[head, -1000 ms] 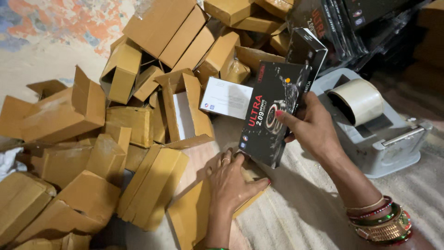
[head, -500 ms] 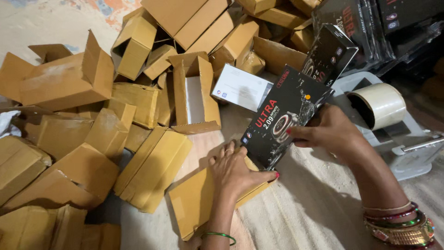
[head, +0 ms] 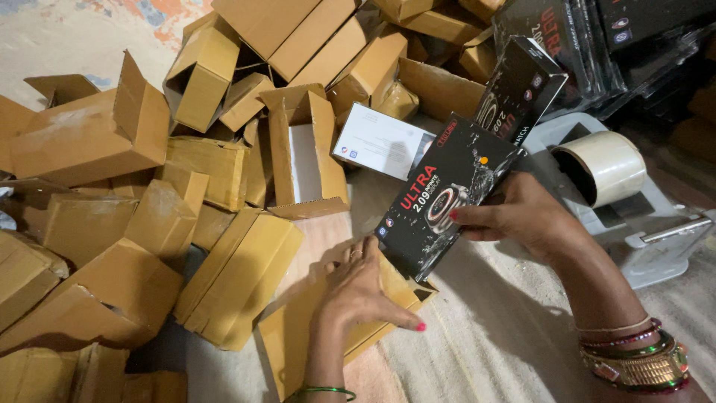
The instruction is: The person packs smart watches into small cardboard boxes. They place a smart watch box inside a larger shipping box, close the flaps, and seal the box with packing tape using a tape dispenser.
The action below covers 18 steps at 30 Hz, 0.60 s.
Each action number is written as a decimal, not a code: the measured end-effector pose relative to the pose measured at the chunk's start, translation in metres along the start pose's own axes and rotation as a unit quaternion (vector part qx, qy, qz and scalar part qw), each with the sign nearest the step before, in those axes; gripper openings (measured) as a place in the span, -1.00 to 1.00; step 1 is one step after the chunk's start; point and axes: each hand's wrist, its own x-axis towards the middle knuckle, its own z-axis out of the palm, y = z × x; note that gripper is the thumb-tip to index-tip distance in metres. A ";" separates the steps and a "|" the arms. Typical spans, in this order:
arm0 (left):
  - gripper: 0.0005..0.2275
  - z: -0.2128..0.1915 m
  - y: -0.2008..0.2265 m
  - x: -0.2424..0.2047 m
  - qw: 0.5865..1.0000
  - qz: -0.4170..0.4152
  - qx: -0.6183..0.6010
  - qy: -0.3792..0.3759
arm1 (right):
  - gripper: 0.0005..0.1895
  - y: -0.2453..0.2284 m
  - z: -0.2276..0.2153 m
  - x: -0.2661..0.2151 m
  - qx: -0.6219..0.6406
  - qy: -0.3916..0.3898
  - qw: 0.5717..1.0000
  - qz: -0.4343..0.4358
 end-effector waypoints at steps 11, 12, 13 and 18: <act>0.24 -0.021 -0.006 -0.018 0.972 0.030 -0.107 0.205 | -0.60 -0.005 0.013 -0.005 0.060 0.018 0.997 -0.055; 0.24 -0.024 -0.004 -0.020 0.969 0.043 -0.108 0.219 | -0.58 -0.006 0.013 -0.006 0.097 0.017 0.993 -0.070; 0.26 -0.026 -0.003 -0.022 0.968 0.052 -0.116 0.218 | -0.59 -0.006 0.014 -0.006 0.101 0.016 0.992 -0.076; 0.31 -0.031 0.002 -0.029 0.958 0.070 -0.121 0.249 | -0.58 -0.009 0.018 -0.010 0.062 0.023 0.995 -0.071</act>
